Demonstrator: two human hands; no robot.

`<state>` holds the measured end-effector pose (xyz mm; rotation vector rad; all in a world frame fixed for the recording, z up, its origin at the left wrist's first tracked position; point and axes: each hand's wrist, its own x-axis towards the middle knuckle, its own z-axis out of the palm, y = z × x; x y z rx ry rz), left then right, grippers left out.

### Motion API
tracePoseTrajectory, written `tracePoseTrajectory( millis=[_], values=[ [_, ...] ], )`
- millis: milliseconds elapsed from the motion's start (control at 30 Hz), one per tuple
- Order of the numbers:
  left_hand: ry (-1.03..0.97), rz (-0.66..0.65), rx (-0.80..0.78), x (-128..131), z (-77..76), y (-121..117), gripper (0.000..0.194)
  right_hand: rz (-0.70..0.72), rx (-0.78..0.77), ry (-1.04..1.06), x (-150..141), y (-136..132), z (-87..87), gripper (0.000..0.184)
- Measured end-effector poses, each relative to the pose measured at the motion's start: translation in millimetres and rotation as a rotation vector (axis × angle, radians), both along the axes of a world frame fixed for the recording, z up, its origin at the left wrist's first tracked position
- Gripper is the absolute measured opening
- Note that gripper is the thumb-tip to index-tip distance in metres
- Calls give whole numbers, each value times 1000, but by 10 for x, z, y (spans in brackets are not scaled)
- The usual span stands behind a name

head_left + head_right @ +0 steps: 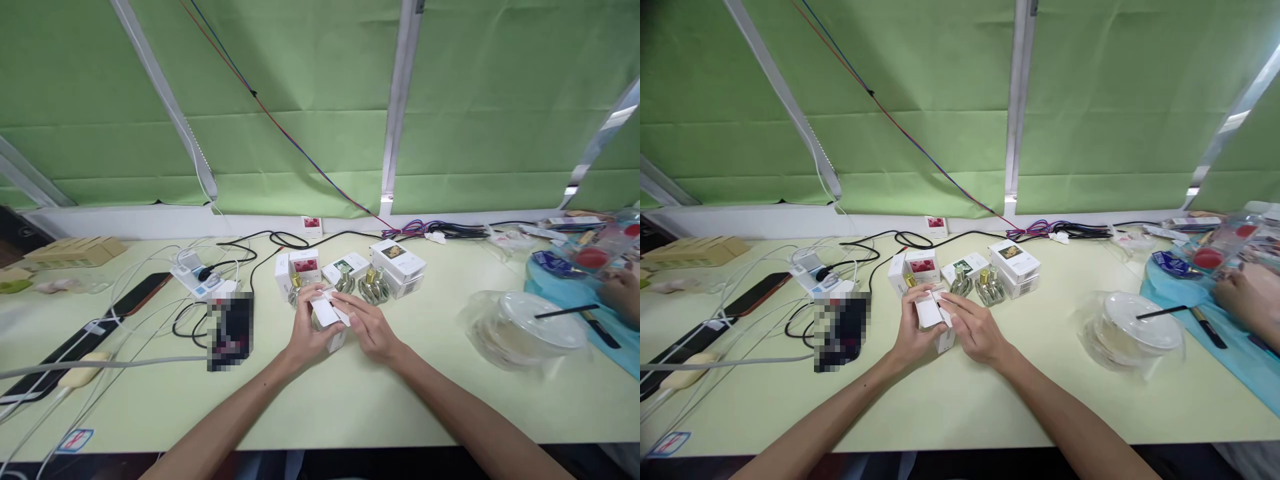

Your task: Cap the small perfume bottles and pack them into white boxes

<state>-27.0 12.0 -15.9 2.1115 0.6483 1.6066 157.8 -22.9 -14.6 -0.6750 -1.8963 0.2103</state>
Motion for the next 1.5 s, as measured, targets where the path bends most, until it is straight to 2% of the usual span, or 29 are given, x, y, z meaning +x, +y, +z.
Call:
tracePoseTrajectory(
  millis=[900, 1500],
  values=[
    [73, 45, 58, -29, 31, 1, 70, 42, -76, -33, -7, -29, 29, 44],
    [53, 102, 74, 1, 58, -33, 56, 58, -73, 33, -26, -32, 21, 46]
  ],
)
